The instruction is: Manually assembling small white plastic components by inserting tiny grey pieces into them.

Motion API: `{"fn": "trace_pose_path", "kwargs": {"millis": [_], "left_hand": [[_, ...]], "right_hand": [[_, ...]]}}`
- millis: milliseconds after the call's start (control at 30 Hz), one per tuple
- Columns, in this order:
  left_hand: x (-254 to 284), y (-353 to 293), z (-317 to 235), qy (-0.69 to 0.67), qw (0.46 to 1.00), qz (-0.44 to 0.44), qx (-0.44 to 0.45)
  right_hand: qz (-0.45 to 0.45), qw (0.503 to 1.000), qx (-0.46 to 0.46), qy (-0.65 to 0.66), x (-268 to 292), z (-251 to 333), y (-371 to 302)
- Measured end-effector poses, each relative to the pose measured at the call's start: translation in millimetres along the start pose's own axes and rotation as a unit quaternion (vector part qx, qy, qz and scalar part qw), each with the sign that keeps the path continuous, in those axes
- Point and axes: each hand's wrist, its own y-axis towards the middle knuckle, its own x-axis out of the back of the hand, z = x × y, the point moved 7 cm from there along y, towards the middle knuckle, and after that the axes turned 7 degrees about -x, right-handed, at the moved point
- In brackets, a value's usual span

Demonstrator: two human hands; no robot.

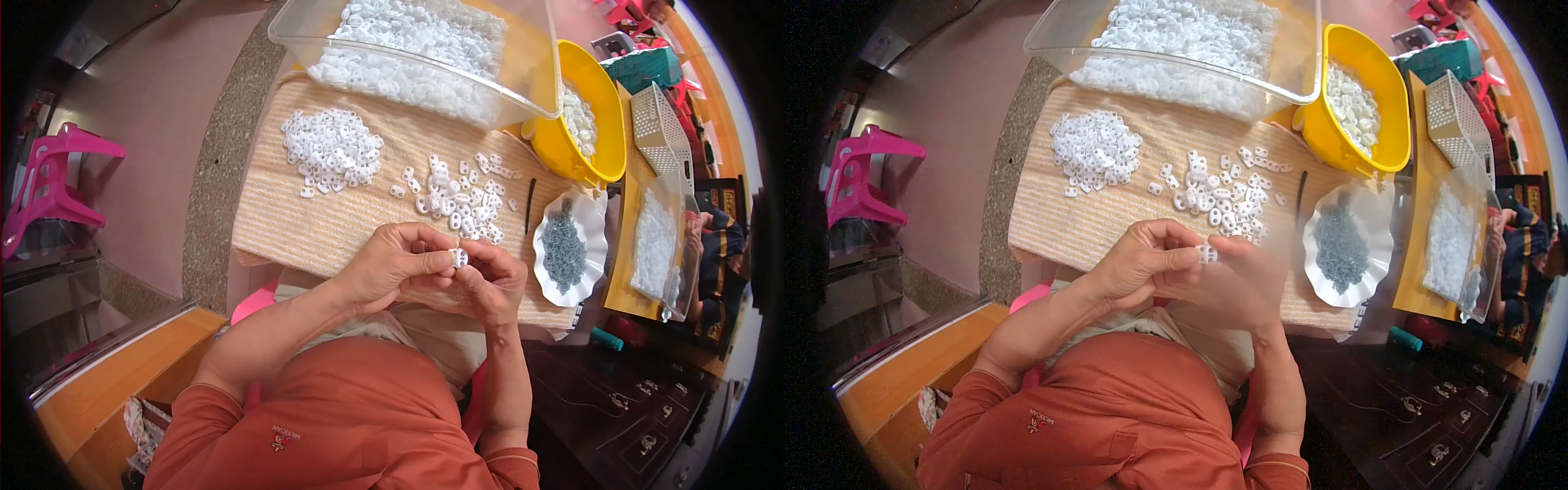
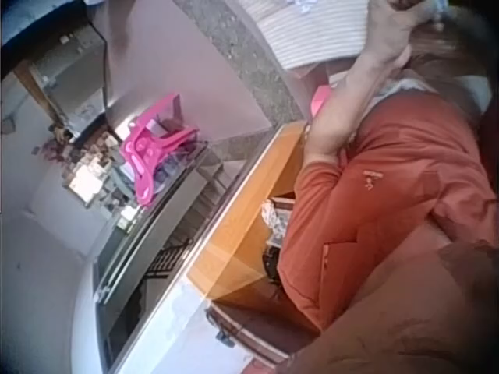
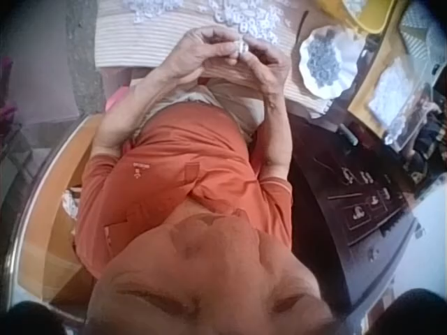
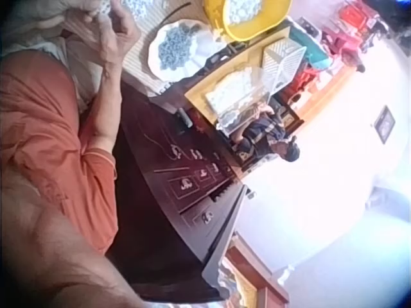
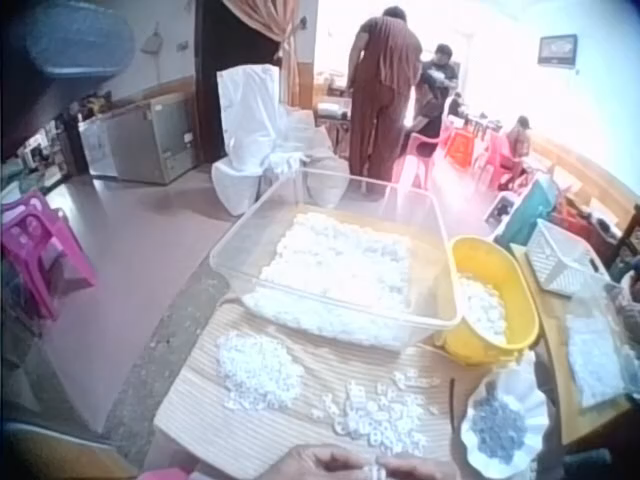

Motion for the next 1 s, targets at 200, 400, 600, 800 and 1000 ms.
{"fn": "trace_pose_path", "kwargs": {"millis": [200, 400, 600, 800, 1000], "left_hand": [[-6.4, -2.8, 3.4, -0.051, 0.998, 0.005, 0.045], [-10.5, -3.8, 3.4, -0.066, 0.995, 0.051, 0.050], [-11.7, -5.4, 5.9, -0.058, 0.996, 0.040, 0.058], [-20.2, -8.5, 3.6, -0.046, 0.997, 0.052, 0.027], [-14.1, -5.3, 3.1, -0.011, 0.999, 0.035, 0.027]], "right_hand": [[0.006, 0.999, 0.042, 0.012, -6.4, 11.5, 0.3], [-0.011, 1.000, 0.026, -0.008, -11.6, 18.7, 0.2], [0.005, 0.998, 0.046, -0.053, -15.8, 31.9, -0.5], [0.005, 0.998, 0.060, -0.029, -19.8, 35.4, -5.0], [0.032, 0.998, 0.062, 0.007, -18.3, 38.4, -1.7]]}}
